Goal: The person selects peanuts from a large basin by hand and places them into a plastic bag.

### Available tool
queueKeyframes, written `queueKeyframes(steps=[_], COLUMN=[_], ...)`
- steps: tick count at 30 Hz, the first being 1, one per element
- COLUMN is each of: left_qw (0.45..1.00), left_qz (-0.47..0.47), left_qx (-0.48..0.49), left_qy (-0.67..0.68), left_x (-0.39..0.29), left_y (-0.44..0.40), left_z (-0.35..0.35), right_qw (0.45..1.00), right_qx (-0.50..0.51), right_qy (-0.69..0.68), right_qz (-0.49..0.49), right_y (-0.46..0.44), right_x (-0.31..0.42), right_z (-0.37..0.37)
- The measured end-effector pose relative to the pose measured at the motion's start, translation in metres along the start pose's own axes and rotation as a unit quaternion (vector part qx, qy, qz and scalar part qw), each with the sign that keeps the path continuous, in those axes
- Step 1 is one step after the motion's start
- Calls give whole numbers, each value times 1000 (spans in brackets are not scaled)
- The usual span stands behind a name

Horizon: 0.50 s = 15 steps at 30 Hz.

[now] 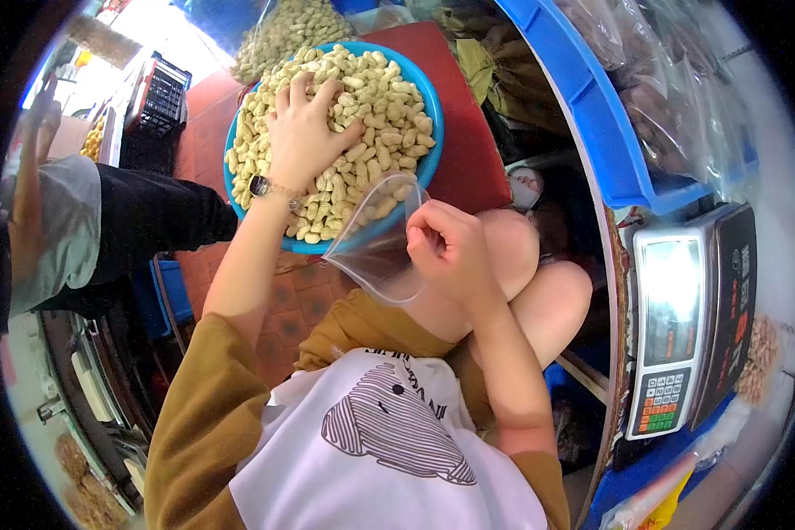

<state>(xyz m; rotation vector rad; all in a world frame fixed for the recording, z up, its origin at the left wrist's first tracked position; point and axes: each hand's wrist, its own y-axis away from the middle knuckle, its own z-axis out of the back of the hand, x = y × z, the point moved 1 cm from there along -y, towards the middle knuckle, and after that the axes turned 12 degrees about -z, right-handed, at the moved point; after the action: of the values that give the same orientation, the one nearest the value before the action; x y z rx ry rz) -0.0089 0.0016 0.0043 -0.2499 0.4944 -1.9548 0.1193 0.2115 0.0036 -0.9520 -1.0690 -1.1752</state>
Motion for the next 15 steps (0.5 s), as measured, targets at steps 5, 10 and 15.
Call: queueKeyframes(steps=[5,10,15], left_qw=[994,987,970], left_qz=[-4,-31,30], left_qx=[-87,-104,-137], left_qy=[71,115,200], left_x=[4,28,37], left_y=[-12,-21,-19], left_z=[-17,-20,-10], right_qw=[1000,999,999], right_qx=[-10,-7,4], right_qy=[28,34,29], right_qz=[4,1,-28], right_y=[0,-3,-2], right_x=[2,3,8], right_z=[10,5,0])
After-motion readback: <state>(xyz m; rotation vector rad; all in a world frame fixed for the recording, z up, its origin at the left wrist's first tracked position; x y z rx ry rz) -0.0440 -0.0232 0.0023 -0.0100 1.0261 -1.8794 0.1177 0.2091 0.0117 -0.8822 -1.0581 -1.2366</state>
